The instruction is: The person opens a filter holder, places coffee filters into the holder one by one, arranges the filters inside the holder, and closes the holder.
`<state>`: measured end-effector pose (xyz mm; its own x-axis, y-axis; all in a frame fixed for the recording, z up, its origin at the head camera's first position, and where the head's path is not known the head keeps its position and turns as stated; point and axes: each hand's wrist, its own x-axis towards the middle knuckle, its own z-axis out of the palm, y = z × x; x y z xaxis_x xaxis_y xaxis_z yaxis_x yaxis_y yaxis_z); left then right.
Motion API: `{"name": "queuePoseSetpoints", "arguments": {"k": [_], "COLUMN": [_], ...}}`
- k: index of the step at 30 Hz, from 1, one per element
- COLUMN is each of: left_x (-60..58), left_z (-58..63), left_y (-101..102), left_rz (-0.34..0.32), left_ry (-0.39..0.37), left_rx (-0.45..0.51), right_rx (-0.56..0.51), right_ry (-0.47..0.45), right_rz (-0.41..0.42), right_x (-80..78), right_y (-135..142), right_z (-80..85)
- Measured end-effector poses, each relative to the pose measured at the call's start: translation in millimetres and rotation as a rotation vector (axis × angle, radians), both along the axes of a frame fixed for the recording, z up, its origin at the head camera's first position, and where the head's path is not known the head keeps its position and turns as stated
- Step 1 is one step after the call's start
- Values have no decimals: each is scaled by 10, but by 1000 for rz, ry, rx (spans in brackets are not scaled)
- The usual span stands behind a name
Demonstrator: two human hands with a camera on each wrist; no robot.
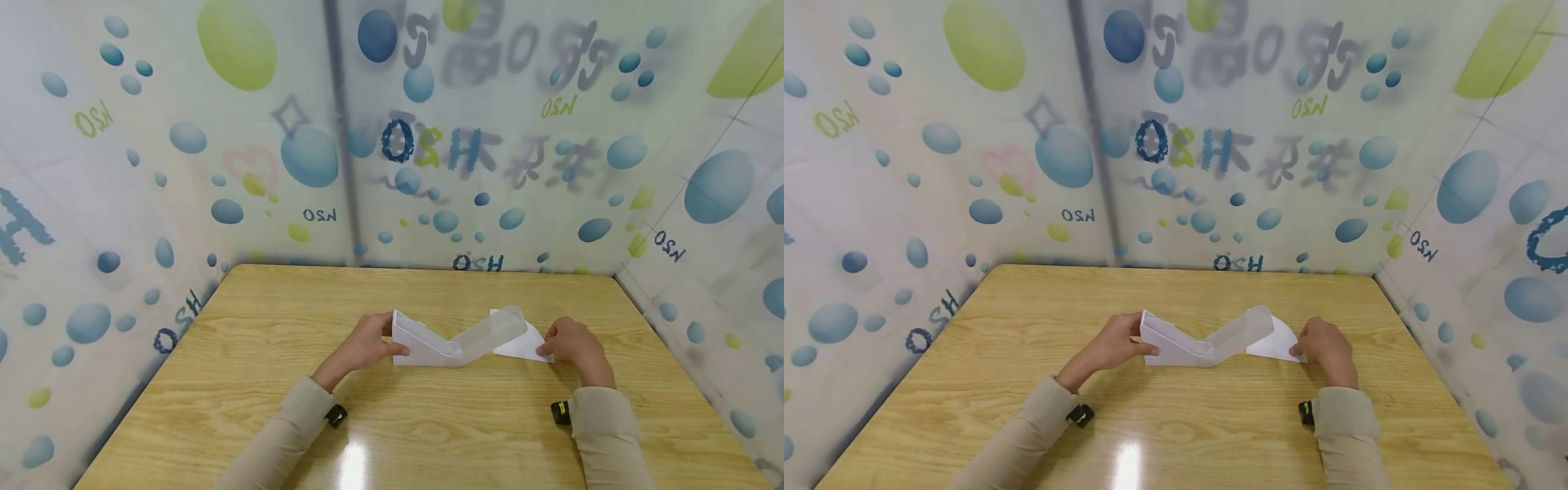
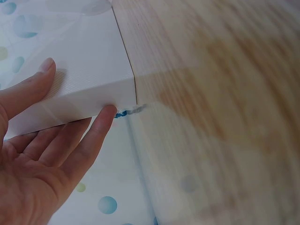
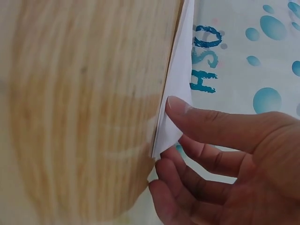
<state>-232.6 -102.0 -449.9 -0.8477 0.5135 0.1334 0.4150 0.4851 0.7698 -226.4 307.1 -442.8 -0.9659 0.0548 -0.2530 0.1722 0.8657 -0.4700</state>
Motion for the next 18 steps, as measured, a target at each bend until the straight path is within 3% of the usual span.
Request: {"name": "queuePoseSetpoints", "arguments": {"k": [18], "left_x": [-5], "left_z": [-6], "left_y": [3], "left_rz": [2], "left_ry": [2], "left_rx": [9], "right_rx": [-23], "right_ry": [67], "right_rz": [42], "right_x": [-15], "right_y": [66], "right_z": [-46]}}
